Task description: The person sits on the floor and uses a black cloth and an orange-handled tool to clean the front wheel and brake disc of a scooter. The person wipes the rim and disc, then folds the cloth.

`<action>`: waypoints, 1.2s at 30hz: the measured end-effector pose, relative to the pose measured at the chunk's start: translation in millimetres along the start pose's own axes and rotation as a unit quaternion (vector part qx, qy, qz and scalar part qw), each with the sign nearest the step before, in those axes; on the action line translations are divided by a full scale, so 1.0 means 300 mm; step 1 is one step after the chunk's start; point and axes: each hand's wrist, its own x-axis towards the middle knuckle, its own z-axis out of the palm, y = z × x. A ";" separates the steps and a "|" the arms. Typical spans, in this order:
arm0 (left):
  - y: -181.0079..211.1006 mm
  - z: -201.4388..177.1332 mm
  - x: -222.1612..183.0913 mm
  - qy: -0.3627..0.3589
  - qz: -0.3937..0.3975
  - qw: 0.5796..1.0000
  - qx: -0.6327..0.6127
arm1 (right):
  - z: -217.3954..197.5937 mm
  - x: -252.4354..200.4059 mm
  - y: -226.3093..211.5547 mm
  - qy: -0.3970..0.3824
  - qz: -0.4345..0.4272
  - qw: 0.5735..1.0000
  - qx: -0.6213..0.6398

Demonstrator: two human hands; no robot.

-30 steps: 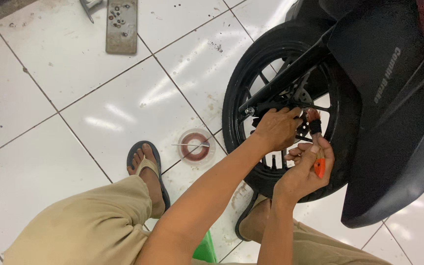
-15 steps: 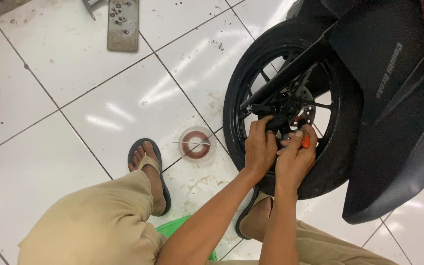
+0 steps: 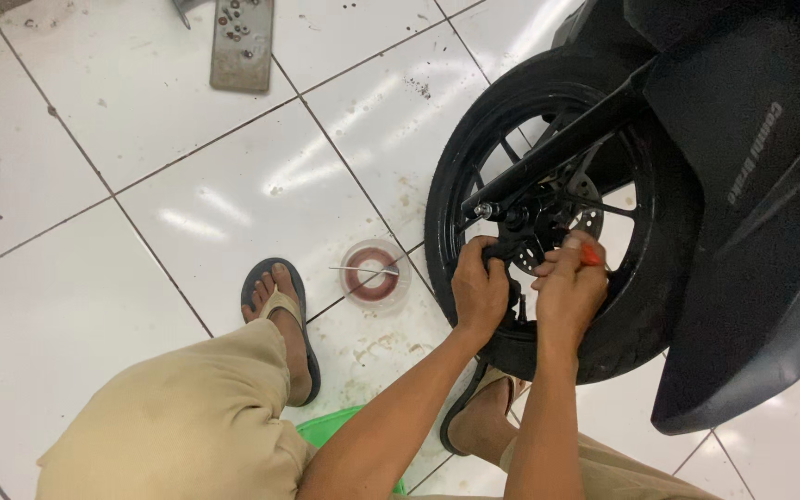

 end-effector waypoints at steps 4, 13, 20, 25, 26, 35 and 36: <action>0.048 0.000 0.001 -0.005 0.019 1.000 0.005 | 0.008 0.007 0.030 -0.018 0.006 0.988 0.153; 0.154 -0.009 0.047 0.001 0.113 0.993 -0.024 | -0.048 -0.170 -0.045 0.025 -0.085 0.991 0.097; 0.095 0.164 0.159 -0.214 0.295 0.870 0.332 | -0.083 -0.226 -0.094 0.132 -0.080 0.973 0.171; 0.067 0.262 0.230 -0.241 0.297 0.849 0.365 | -0.088 -0.221 -0.126 0.146 -0.078 0.967 0.191; 0.091 0.243 0.239 -0.295 0.256 0.859 0.330 | -0.089 -0.224 -0.127 0.144 -0.077 0.968 0.191; 0.086 0.037 0.064 -0.104 0.090 0.988 0.071 | -0.086 -0.218 -0.107 0.161 -0.065 0.964 0.200; 0.061 0.019 0.040 -0.065 0.053 0.994 0.070 | -0.078 -0.219 -0.089 0.153 -0.069 0.965 0.202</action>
